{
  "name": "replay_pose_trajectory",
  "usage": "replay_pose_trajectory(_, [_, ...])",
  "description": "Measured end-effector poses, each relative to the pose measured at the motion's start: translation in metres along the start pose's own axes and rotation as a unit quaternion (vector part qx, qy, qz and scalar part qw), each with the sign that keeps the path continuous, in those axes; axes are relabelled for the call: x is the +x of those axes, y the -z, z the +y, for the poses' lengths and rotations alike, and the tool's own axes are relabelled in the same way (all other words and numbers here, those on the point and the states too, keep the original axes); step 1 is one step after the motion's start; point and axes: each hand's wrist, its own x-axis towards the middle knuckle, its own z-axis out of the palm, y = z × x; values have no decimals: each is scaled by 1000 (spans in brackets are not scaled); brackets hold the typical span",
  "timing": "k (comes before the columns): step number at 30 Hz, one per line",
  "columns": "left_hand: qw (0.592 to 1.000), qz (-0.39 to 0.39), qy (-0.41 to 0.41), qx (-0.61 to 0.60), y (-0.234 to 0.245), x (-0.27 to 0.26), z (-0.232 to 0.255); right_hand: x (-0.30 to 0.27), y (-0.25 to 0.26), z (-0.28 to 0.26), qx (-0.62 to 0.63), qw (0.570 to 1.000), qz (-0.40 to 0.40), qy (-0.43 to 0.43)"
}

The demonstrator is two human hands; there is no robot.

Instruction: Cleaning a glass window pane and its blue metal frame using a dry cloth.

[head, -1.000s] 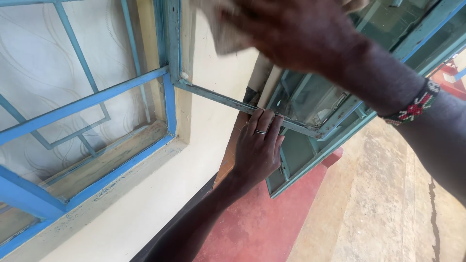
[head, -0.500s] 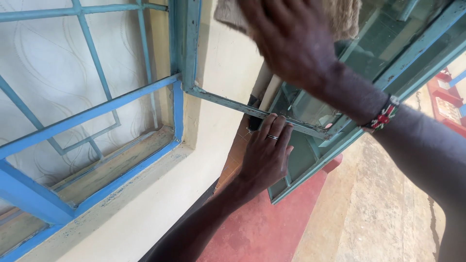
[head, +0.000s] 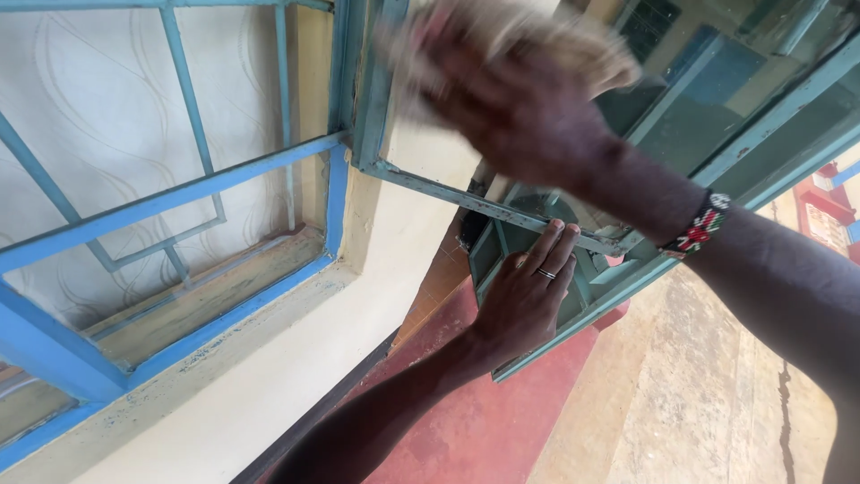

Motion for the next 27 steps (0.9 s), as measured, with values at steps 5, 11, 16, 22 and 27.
replay_pose_trajectory(5, [1000,5,3,0,-11,-4,-2,16,13,8,-56,991,-35,117])
replay_pose_trajectory(11, [998,44,-7,-46,-27,-9,-8,5,12,17,-33,997,-4,-75])
replay_pose_trajectory(16, [999,44,-9,12,-25,-11,-7,-3,10,-31,85,994,-51,33])
replay_pose_trajectory(22, [998,54,-20,-6,-16,-8,-9,-28,39,7,84,989,-121,-14])
replay_pose_trajectory(27, [998,53,-18,-14,-26,-11,-10,-69,36,-20,80,979,-157,106])
